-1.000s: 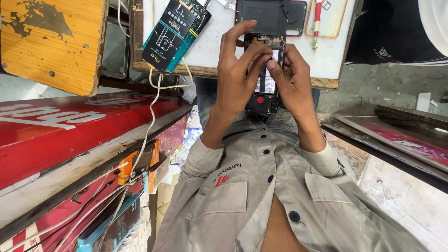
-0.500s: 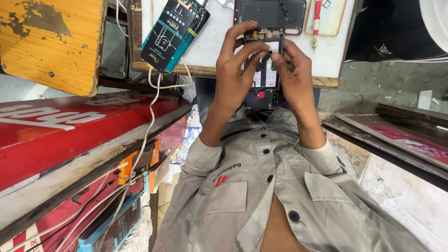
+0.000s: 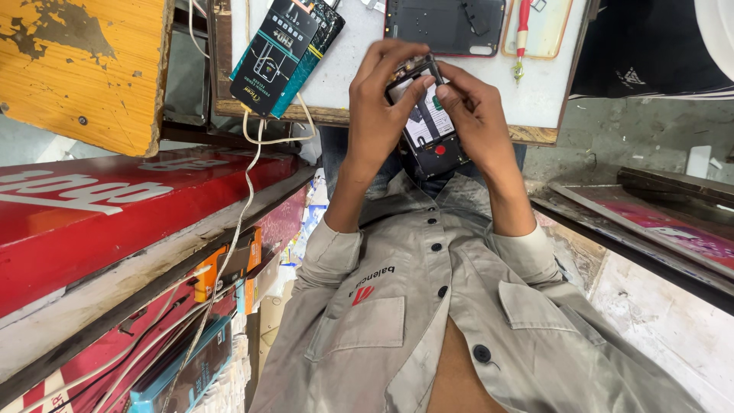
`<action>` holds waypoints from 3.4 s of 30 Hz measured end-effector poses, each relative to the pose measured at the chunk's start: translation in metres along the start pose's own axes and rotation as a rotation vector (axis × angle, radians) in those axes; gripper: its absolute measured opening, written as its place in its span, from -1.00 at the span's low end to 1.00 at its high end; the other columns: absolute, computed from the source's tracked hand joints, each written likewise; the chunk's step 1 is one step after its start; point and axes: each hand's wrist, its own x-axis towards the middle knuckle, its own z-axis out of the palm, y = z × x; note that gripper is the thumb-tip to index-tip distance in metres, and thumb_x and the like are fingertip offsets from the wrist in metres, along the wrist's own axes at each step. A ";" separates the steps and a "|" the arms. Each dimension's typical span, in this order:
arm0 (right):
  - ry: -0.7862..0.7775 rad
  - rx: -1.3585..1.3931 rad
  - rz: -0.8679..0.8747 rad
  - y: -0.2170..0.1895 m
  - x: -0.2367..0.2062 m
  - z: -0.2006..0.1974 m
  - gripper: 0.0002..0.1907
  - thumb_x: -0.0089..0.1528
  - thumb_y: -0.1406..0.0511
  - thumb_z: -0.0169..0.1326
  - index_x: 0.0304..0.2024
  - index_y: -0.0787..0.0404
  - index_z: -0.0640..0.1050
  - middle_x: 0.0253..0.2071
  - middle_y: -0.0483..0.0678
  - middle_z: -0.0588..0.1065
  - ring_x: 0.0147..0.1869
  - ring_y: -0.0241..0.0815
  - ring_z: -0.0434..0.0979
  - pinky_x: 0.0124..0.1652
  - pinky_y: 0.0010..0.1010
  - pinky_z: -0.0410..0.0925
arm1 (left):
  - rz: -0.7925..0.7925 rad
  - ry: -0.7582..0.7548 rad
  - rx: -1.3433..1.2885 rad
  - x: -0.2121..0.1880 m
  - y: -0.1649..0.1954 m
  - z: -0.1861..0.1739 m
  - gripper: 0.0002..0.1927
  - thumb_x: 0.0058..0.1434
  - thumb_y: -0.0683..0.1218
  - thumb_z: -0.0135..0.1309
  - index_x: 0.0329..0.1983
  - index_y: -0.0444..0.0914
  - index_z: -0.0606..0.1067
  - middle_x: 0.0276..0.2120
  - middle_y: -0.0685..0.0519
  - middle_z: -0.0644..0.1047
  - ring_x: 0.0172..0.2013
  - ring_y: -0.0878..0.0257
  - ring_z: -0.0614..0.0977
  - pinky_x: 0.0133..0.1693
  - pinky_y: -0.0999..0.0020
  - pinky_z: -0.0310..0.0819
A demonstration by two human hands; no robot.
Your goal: The person opens a red smartphone, removes the back cover, and uses a screwdriver to unscrew and detach internal components. They then handle the motherboard and other parts, placing them on the workbench.
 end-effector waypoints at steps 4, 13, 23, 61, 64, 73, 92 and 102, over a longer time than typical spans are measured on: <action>-0.084 0.008 0.029 -0.001 0.004 -0.006 -0.59 0.46 0.32 0.06 0.31 0.40 0.46 -0.06 -0.09 0.60 -0.04 -0.46 0.52 -0.05 -0.62 0.41 | -0.270 -0.076 -0.073 0.002 -0.008 -0.006 -0.47 0.18 -0.15 0.35 0.22 -0.24 0.49 -0.35 0.06 0.60 -0.33 0.33 0.61 -0.27 0.46 0.49; -0.039 0.326 0.211 -0.006 -0.002 -0.032 -0.53 0.34 0.53 0.08 0.31 0.41 0.39 -0.06 0.07 0.59 -0.02 -0.33 0.64 -0.01 -0.57 0.51 | -0.381 0.027 -0.305 -0.016 -0.046 -0.008 -0.64 0.26 -0.18 0.30 0.09 -0.32 0.49 -0.28 0.05 0.59 -0.26 0.36 0.66 -0.26 0.53 0.58; 0.144 0.340 0.181 0.015 -0.013 -0.044 -0.44 0.32 0.59 0.05 0.38 0.40 0.33 0.14 0.18 0.55 -0.04 -0.31 0.64 -0.16 -0.64 0.49 | -0.501 0.110 -0.150 -0.018 -0.065 -0.013 -0.69 0.27 -0.24 0.24 0.08 -0.37 0.56 -0.35 0.05 0.56 -0.41 0.41 0.50 -0.41 0.56 0.31; 0.418 -0.840 -0.093 -0.023 -0.037 -0.007 -0.60 0.20 0.49 0.30 0.10 0.38 0.59 -0.10 0.20 0.63 -0.04 0.06 0.71 -0.07 -0.28 0.49 | -0.337 0.130 0.539 -0.002 -0.019 0.003 -0.71 0.16 -0.09 0.30 -0.09 -0.32 0.61 -0.30 -0.04 0.63 -0.38 0.12 0.68 -0.28 0.16 0.50; 0.437 -0.877 0.010 -0.025 -0.040 0.000 -0.57 0.18 0.47 0.31 0.11 0.35 0.59 -0.12 0.21 0.61 -0.14 0.09 0.68 -0.13 -0.24 0.46 | -0.337 0.111 0.553 -0.003 -0.018 0.003 -0.71 0.18 -0.12 0.28 -0.06 -0.33 0.61 -0.29 -0.04 0.62 -0.36 0.10 0.68 -0.26 0.15 0.51; 0.425 -0.418 -0.005 -0.007 -0.038 -0.018 -0.58 0.28 0.58 0.13 0.20 0.46 0.47 -0.04 0.15 0.60 -0.02 -0.18 0.69 -0.09 -0.47 0.58 | -0.375 0.094 0.230 -0.013 -0.035 -0.003 -0.57 0.12 -0.20 0.31 0.08 -0.36 0.56 -0.21 -0.03 0.60 -0.24 0.19 0.66 -0.16 0.29 0.59; 0.447 -0.596 -0.256 -0.001 0.011 -0.013 -0.47 0.30 0.51 0.21 0.30 0.33 0.38 0.15 0.24 0.58 0.17 0.05 0.65 -0.17 -0.36 0.49 | -0.083 -0.018 0.199 0.002 -0.105 0.014 0.09 -0.02 -0.23 0.39 0.55 -0.24 0.07 0.28 -0.14 0.38 0.23 0.03 0.37 0.21 0.23 0.43; 0.391 -0.721 -0.260 0.012 -0.001 -0.006 -0.18 0.32 0.51 0.18 0.53 0.33 0.06 0.39 0.26 0.32 0.38 0.10 0.30 0.22 -0.18 0.34 | -0.070 -0.002 0.238 -0.004 -0.102 0.023 0.11 -0.02 -0.26 0.36 0.57 -0.23 0.03 0.19 -0.21 0.40 0.25 -0.02 0.37 0.26 0.16 0.40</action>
